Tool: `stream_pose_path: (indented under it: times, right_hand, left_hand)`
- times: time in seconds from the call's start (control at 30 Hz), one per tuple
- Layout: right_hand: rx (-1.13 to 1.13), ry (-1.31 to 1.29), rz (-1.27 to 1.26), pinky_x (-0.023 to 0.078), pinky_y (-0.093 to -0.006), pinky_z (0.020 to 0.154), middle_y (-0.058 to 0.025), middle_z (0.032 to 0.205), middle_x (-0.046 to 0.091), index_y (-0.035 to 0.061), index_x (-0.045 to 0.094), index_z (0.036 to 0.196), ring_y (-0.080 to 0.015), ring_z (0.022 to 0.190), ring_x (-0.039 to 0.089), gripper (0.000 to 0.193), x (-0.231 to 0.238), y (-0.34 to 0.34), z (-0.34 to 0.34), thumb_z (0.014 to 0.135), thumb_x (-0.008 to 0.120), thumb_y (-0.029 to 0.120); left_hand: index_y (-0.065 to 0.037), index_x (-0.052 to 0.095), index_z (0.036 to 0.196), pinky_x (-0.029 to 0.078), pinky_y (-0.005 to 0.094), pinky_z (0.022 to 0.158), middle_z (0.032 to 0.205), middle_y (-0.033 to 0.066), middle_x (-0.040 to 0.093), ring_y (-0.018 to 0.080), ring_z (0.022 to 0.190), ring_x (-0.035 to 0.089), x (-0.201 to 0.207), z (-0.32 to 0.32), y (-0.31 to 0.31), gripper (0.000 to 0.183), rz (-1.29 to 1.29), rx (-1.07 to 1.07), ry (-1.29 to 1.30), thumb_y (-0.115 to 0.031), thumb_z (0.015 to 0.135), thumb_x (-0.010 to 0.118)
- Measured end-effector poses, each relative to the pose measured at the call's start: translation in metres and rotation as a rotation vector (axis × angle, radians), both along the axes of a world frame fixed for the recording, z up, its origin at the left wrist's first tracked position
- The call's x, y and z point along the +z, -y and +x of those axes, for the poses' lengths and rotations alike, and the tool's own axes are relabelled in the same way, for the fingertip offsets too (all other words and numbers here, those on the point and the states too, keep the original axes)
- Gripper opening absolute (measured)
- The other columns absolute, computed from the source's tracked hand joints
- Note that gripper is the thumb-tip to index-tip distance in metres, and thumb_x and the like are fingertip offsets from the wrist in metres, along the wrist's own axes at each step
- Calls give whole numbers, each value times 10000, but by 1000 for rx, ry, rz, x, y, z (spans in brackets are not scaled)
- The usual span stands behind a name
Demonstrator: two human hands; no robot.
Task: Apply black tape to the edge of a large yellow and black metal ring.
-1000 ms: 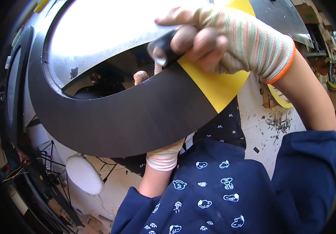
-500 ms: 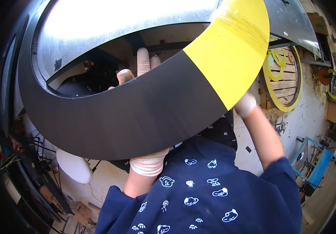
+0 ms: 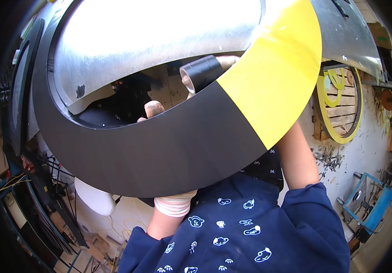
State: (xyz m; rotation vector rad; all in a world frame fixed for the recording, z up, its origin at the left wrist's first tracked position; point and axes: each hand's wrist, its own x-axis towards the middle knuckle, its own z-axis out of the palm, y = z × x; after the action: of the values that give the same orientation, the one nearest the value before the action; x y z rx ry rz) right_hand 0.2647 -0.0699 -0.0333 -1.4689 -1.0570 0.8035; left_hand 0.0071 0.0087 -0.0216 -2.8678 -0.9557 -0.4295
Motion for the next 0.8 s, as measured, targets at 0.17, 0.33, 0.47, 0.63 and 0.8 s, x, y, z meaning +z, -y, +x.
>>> stream_pose_path:
  times: [0.17,0.33,0.47,0.63,0.8]
  right_hand:
    - [-65,-262,28,505,-363,823,-69,1131,713,18,687,1133,-226,1058,620,334,4,4,-3,846,760,172]
    - [157,-55,-639,489,-268,628,-10,867,692,26,725,1086,-101,693,590,285,29,32,-5,861,767,196]
    - [12,-489,-626,451,-218,578,24,766,616,13,710,982,-47,638,534,262,33,69,-17,866,757,242]
    - [80,-491,-632,489,-226,640,-12,906,668,66,619,1318,-50,700,572,463,82,97,1,931,701,306]
    - [-545,102,-354,514,-290,752,-26,850,659,90,693,1129,-141,759,611,271,190,113,73,959,628,291]
  left_hand:
    - [-133,590,1338,499,433,984,1347,110,589,297,1216,581,-19,8,-5,416,5,-37,87,-326,970,608]
    - [-133,687,1179,531,375,900,1202,98,674,258,1080,655,45,54,2,261,-2,-456,-79,-277,967,635]
    - [-91,709,1099,521,333,835,1042,83,714,201,996,664,34,81,20,239,-1245,-201,217,-267,941,671]
    - [46,678,1184,484,307,974,1173,126,710,211,1081,661,26,97,29,266,-1429,-116,534,-91,987,563]
    - [51,604,1289,437,341,1041,1232,133,679,214,1158,613,23,89,40,385,-1618,-120,659,-179,981,622]
